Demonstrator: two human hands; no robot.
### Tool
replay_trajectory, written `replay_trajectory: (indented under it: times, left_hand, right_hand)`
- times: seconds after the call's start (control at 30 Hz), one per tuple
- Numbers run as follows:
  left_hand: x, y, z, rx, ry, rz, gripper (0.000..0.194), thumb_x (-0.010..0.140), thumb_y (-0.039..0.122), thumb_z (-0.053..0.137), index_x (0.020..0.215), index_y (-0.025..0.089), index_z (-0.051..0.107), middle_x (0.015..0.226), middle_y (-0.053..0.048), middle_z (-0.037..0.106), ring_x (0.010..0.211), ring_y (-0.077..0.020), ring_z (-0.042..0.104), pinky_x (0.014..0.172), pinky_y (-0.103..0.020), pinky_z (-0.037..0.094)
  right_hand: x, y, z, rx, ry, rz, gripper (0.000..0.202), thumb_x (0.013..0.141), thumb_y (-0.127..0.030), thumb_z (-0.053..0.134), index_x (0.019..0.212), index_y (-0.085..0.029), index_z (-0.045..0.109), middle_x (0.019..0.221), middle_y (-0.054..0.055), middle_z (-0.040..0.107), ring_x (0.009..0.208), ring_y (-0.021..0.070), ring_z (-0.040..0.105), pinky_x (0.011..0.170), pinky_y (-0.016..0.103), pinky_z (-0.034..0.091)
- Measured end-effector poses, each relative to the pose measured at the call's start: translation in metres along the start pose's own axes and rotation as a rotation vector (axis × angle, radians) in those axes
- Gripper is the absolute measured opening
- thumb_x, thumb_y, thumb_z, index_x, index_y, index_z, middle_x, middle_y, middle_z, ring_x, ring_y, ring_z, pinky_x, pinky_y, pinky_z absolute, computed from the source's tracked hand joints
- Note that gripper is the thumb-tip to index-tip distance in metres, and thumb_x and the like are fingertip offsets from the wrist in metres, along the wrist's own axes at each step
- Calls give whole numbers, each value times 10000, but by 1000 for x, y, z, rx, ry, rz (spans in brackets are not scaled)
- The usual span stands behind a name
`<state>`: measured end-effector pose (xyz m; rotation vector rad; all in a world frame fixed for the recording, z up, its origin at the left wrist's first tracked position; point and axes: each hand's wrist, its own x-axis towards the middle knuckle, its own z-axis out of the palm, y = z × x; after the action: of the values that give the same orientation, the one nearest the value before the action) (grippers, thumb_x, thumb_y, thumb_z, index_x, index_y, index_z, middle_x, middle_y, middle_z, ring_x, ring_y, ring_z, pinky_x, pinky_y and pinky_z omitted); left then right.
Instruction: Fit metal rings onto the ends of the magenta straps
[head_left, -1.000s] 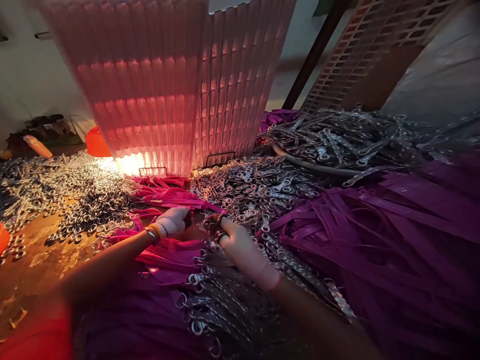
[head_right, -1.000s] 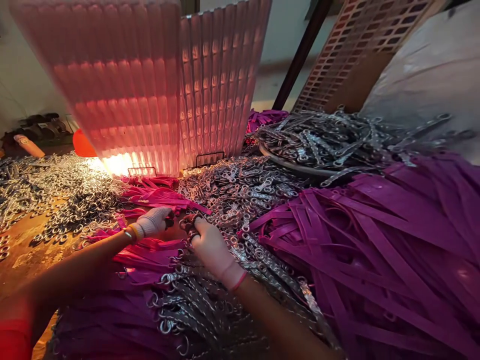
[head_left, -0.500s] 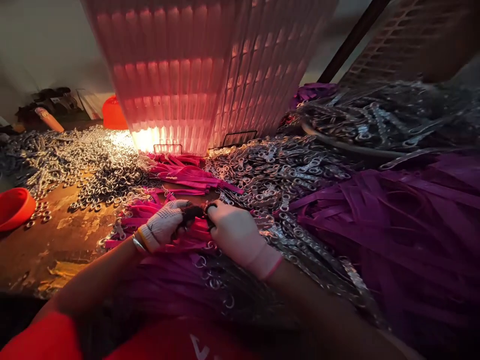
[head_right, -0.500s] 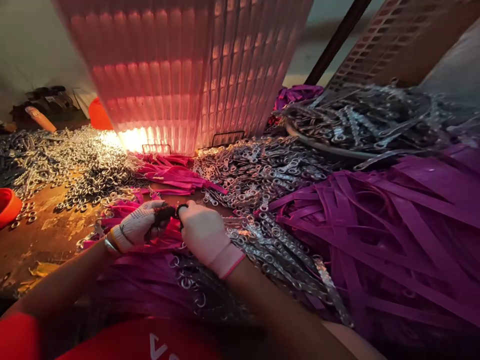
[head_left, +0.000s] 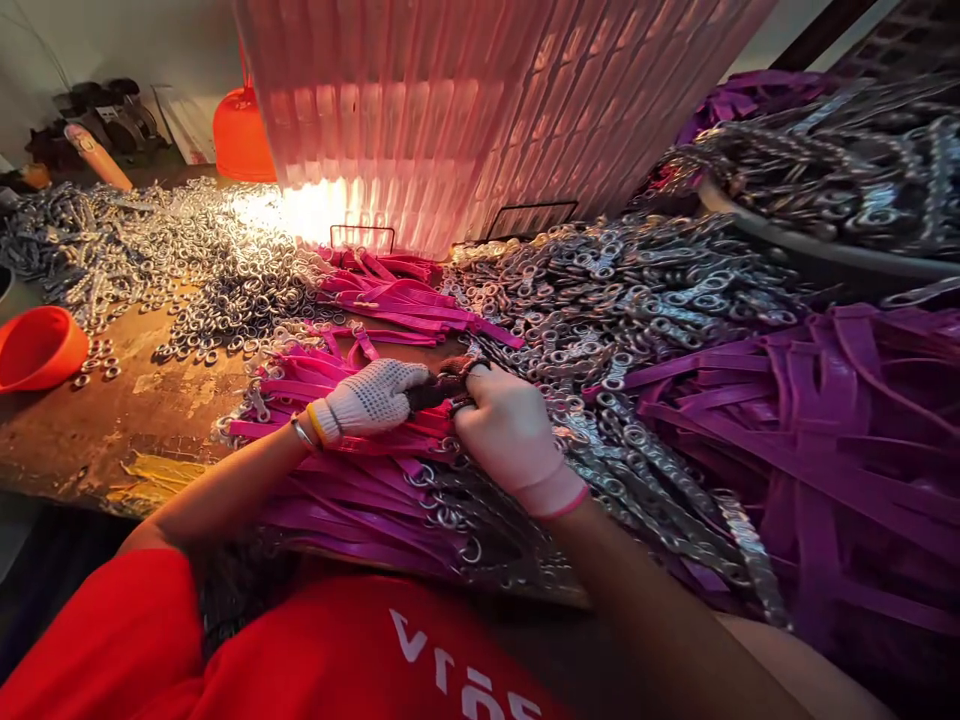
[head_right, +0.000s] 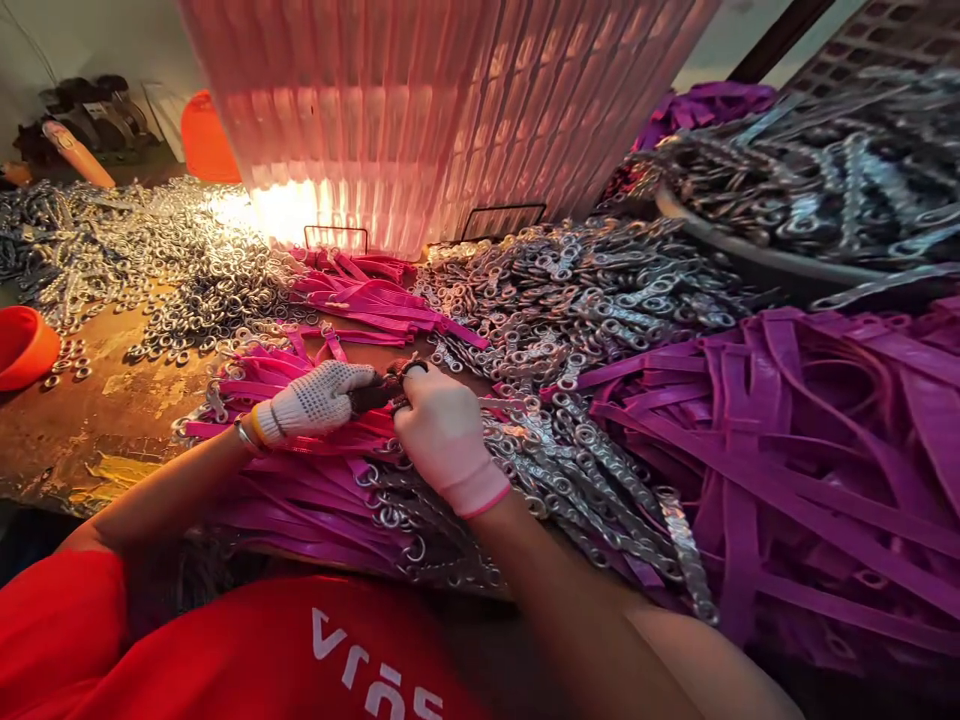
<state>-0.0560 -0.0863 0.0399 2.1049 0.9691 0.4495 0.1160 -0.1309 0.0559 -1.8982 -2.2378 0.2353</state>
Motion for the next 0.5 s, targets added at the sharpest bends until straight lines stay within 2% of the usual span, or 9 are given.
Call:
replay_trajectory:
  times: [0.1, 0.23, 0.33, 0.5]
  left_hand:
    - [-6, -1, 3, -176, 81, -125, 222, 883, 179, 457, 794, 127, 653, 682, -6, 597, 604, -103, 483, 581, -213, 363]
    - [-15, 5, 10, -153, 202, -145, 259, 907, 282, 506, 750, 130, 645, 676, -6, 610, 632, -112, 497, 590, -216, 365]
    - [-20, 7, 15, -58, 216, -129, 250, 914, 285, 508, 784, 134, 660, 725, -27, 653, 689, -140, 543, 638, -238, 385]
    - [-21, 6, 18, -18, 166, -71, 188, 874, 178, 509, 821, 138, 686, 782, -50, 700, 734, -166, 606, 687, -253, 414]
  right_hand:
    - [0, 0, -4, 48, -46, -59, 419, 785, -71, 448, 1167, -115, 614, 1101, 156, 678, 946, 249, 623, 776, 303, 416]
    - [2, -4, -14, -38, -246, -12, 290, 802, -91, 477, 1052, -143, 614, 961, 129, 715, 878, 241, 664, 705, 289, 407]
    - [4, -8, -16, -146, -272, 2, 249, 831, -106, 459, 1022, -153, 611, 886, 132, 728, 811, 257, 690, 644, 301, 385]
    - [-1, -7, -8, -249, -276, -152, 240, 816, -133, 463, 989, -132, 630, 852, 165, 732, 819, 293, 704, 617, 316, 375]
